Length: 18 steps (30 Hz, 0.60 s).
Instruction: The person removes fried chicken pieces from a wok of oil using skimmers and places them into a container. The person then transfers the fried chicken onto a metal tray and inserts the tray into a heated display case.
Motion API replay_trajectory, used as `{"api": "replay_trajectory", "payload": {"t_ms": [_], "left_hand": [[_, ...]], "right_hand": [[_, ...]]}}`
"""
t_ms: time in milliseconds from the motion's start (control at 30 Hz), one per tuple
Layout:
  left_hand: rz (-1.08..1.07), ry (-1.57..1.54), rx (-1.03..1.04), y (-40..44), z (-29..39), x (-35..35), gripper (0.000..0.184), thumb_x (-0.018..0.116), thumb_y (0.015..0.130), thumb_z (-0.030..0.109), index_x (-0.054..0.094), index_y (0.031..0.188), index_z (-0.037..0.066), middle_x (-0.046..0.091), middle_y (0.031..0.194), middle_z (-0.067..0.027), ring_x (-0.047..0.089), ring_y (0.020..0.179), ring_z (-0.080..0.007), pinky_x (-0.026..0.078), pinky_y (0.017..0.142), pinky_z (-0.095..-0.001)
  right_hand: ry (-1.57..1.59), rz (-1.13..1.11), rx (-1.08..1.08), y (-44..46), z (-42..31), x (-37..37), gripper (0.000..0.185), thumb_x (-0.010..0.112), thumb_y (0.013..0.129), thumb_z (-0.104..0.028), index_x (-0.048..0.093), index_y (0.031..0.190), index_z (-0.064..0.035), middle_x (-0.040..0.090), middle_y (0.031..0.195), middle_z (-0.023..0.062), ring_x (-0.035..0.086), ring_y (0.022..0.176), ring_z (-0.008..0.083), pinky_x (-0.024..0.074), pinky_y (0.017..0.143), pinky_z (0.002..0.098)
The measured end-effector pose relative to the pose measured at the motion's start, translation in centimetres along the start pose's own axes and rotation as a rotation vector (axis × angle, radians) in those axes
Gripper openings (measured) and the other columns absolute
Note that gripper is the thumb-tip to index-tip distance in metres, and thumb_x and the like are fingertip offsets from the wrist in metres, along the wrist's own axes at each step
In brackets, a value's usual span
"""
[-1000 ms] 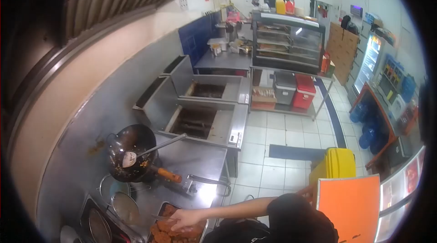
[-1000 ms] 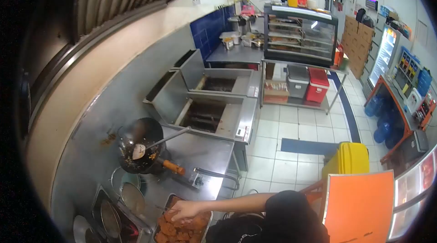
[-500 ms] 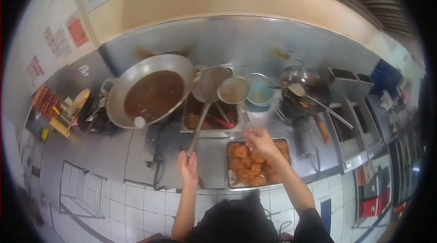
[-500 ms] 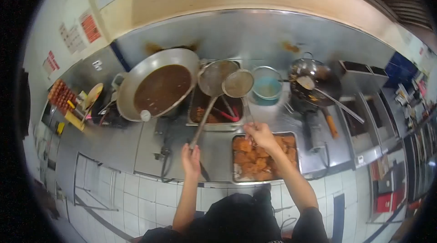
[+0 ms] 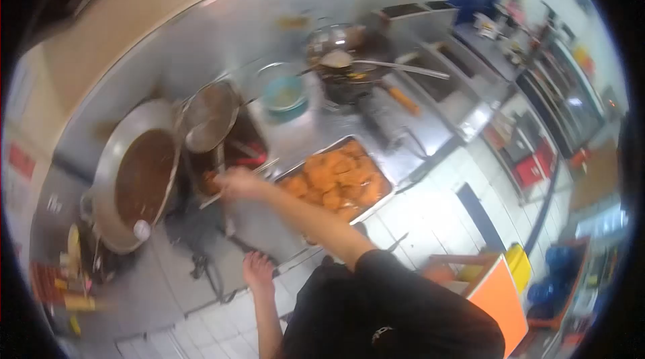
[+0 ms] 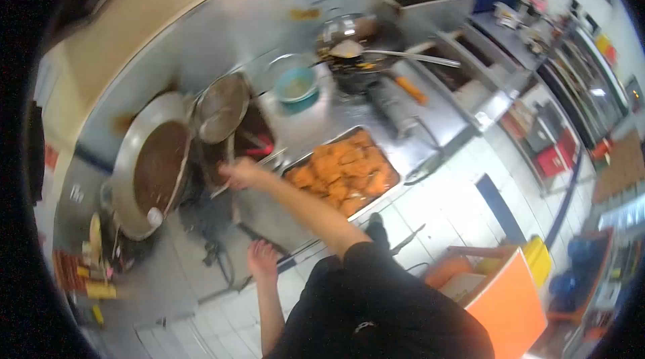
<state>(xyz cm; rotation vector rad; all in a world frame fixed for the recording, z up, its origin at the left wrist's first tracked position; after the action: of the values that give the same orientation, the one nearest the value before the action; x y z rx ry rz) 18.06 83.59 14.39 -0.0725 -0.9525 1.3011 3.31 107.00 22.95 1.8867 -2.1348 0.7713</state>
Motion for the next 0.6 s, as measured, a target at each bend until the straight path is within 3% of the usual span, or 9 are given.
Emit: {"api": "replay_trajectory", "payload": {"t_ms": [67, 133, 200, 233, 300, 333, 400, 500, 600], "left_hand": [[-0.224, -0.027, -0.029, 1.5, -0.8, -0.2, 0.035, 0.058, 0.093, 0.034, 0.052, 0.119, 0.013, 0.052, 0.108, -0.0039, 0.052, 0.096, -0.0209, 0.045, 0.081, -0.0378], [-0.174, 0.036, -0.070, 4.0, -1.6, -1.2, 0.032, 0.054, 0.095, 0.034, 0.049, 0.117, 0.011, 0.050, 0.107, -0.0035, 0.051, 0.093, -0.0214, 0.045, 0.078, -0.0384], [0.204, 0.040, -0.067, -0.2, -0.7, 6.6, 0.021, 0.050, 0.097, 0.027, 0.052, 0.104, 0.008, 0.050, 0.096, -0.0024, 0.049, 0.086, -0.0181, 0.044, 0.075, -0.0360], [0.174, 0.042, -0.074, 1.6, -1.7, 5.7, 0.021, 0.050, 0.097, 0.027, 0.052, 0.104, 0.008, 0.050, 0.096, -0.0024, 0.049, 0.086, -0.0181, 0.044, 0.075, -0.0360], [-0.065, 0.333, -0.192, 7.0, -4.7, 1.0, 0.067, 0.046, 0.098, 0.043, 0.031, 0.149, 0.003, 0.031, 0.155, -0.0131, 0.031, 0.142, -0.0305, 0.024, 0.114, -0.0427], [-0.076, 0.324, -0.190, 8.2, -5.5, 0.2, 0.067, 0.046, 0.098, 0.043, 0.031, 0.149, 0.003, 0.031, 0.155, -0.0131, 0.031, 0.142, -0.0305, 0.024, 0.114, -0.0427], [-0.028, 0.335, -0.258, 10.4, -7.3, -0.4, 0.070, 0.047, 0.097, 0.044, 0.027, 0.152, 0.005, 0.027, 0.157, -0.0119, 0.028, 0.143, -0.0315, 0.021, 0.115, -0.0449], [-0.081, 0.330, -0.250, 13.3, -9.8, -1.4, 0.048, 0.049, 0.096, 0.036, 0.050, 0.133, 0.005, 0.051, 0.133, -0.0099, 0.049, 0.122, -0.0246, 0.035, 0.104, -0.0394], [-0.309, 0.454, -0.153, 10.3, -10.1, 3.3, 0.046, 0.050, 0.099, 0.028, 0.046, 0.143, 0.012, 0.049, 0.140, -0.0087, 0.047, 0.125, -0.0278, 0.045, 0.098, -0.0395]], "right_hand": [[-0.267, -0.094, -0.039, 0.2, 1.9, -0.3, 0.033, 0.067, 0.092, -0.030, 0.061, 0.106, -0.0008, 0.066, 0.086, 0.0093, 0.067, 0.078, 0.0190, 0.0544, 0.066, 0.0352], [-0.495, -0.207, -0.226, -1.7, 1.9, -0.2, 0.031, 0.064, 0.094, -0.031, 0.062, 0.105, -0.0011, 0.066, 0.087, 0.0074, 0.065, 0.078, 0.0159, 0.0540, 0.068, 0.0325], [-0.567, -0.394, -0.383, -5.9, 1.2, -1.8, 0.030, 0.060, 0.097, -0.031, 0.063, 0.104, -0.0013, 0.066, 0.089, 0.0056, 0.063, 0.078, 0.0129, 0.0536, 0.070, 0.0299], [-0.562, -0.358, -0.086, -11.4, -1.1, -1.8, 0.033, 0.059, 0.098, -0.031, 0.064, 0.109, -0.0007, 0.067, 0.092, 0.0063, 0.063, 0.080, 0.0125, 0.0540, 0.071, 0.0303], [-0.644, -0.445, -0.166, -18.4, -1.9, -9.7, 0.039, 0.059, 0.098, -0.031, 0.062, 0.122, -0.0006, 0.068, 0.103, 0.0084, 0.064, 0.088, 0.0136, 0.0549, 0.076, 0.0308], [-0.389, -0.304, 0.024, -23.2, -4.5, -12.1, 0.041, 0.061, 0.097, -0.029, 0.060, 0.127, -0.0010, 0.067, 0.112, 0.0101, 0.065, 0.096, 0.0166, 0.0553, 0.080, 0.0312], [-0.187, 0.111, -0.017, -28.1, -4.0, -20.7, 0.036, 0.058, 0.098, -0.029, 0.063, 0.121, -0.0018, 0.068, 0.110, 0.0091, 0.066, 0.097, 0.0198, 0.0549, 0.081, 0.0320], [-0.936, 0.838, -0.088, -31.9, -0.9, -34.7, 0.042, 0.054, 0.097, -0.037, 0.066, 0.112, 0.0009, 0.073, 0.091, 0.0123, 0.070, 0.088, 0.0233, 0.0545, 0.079, 0.0341], [-1.014, 1.116, -0.084, -33.1, 2.8, -40.0, 0.046, 0.052, 0.096, -0.040, 0.068, 0.106, 0.0020, 0.072, 0.082, 0.0137, 0.070, 0.082, 0.0249, 0.0543, 0.077, 0.0359]]}}
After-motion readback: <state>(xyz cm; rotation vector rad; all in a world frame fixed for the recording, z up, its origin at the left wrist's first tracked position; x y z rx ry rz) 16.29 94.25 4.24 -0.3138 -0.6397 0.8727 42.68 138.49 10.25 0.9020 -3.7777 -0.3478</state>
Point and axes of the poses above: each hand's wrist, its own y-axis towards the middle knuckle, its own x-axis out of the palm, z = x × y, the point moved 2 cm from there along y, towards the middle knuckle
